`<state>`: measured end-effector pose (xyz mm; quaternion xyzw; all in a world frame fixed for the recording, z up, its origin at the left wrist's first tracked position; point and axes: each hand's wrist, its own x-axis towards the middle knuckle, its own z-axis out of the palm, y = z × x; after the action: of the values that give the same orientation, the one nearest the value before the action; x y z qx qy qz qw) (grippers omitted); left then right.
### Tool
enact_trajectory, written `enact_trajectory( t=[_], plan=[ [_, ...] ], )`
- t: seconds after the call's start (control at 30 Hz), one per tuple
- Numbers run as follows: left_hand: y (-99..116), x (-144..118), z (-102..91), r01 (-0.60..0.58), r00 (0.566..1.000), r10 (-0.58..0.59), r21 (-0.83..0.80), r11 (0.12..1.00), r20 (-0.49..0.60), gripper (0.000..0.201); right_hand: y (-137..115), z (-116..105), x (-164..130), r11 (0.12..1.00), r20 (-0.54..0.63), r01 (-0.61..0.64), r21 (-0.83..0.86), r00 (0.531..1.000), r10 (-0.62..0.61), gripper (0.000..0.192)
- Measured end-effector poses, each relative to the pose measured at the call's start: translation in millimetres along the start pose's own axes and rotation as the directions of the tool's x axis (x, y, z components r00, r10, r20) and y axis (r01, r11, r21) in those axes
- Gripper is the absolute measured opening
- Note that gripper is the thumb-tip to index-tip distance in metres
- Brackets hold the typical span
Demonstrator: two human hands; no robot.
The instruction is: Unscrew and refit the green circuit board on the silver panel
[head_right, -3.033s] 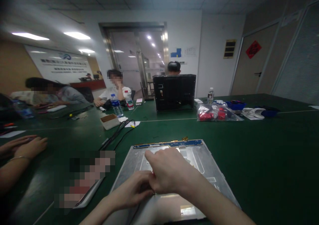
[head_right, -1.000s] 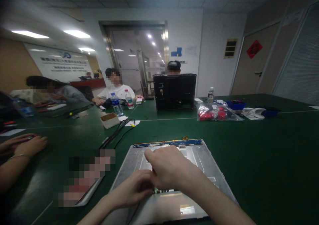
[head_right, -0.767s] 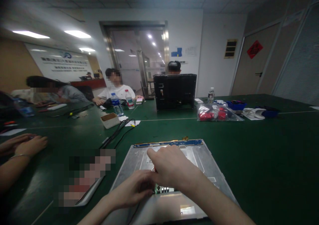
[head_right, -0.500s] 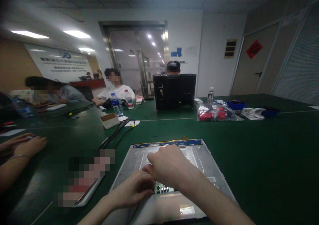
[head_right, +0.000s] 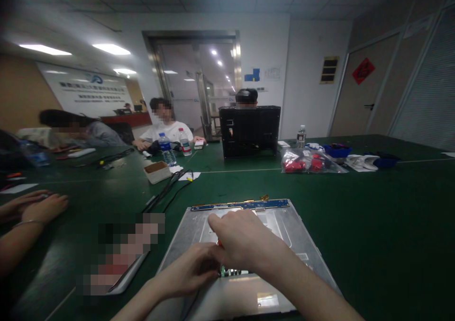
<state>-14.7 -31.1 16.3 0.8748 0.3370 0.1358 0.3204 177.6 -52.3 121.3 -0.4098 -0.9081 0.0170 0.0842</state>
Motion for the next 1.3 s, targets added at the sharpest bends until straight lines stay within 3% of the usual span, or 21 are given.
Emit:
enact_trajectory(
  t=[0.43, 0.6, 0.77, 1.0, 1.13, 1.3],
  plan=[
    [3.1, 0.1, -0.7, 0.036, 0.999, -0.035, 0.095, 0.995, -0.005, 0.013, -2.1, 1.6, 4.9, 0.991, -0.031, -0.118, -0.07, 0.993, 0.116, 0.033],
    [1.1, 0.4, 0.8, 0.008, 1.0, -0.008, 0.054, 0.999, 0.004, 0.015, -3.4, 1.4, 4.1, 0.998, -0.042, -0.044, -0.045, 0.998, 0.042, 0.021],
    [1.1, 0.9, 0.4, 0.005, 1.0, -0.005, 0.014, 1.0, 0.007, 0.014, -3.4, 0.7, 1.4, 0.997, -0.057, 0.06, 0.048, 0.997, -0.057, 0.025],
    [1.8, 0.1, -1.3, 0.014, 1.0, -0.014, 0.017, 1.0, 0.005, 0.019, -0.8, 3.6, 1.0, 1.0, -0.029, -0.012, -0.006, 1.0, 0.012, 0.025],
    [0.2, 0.5, 0.0, 0.005, 1.0, -0.005, 0.009, 1.0, 0.01, 0.017, -2.7, 0.7, 0.7, 0.999, -0.015, 0.009, -0.03, 1.0, -0.009, 0.022],
    [-3.7, 0.7, 1.8, -0.006, 1.0, 0.005, 0.024, 1.0, 0.007, 0.018, -3.7, -2.3, -2.0, 0.997, -0.021, 0.077, 0.009, 0.997, -0.077, 0.03]
  ],
)
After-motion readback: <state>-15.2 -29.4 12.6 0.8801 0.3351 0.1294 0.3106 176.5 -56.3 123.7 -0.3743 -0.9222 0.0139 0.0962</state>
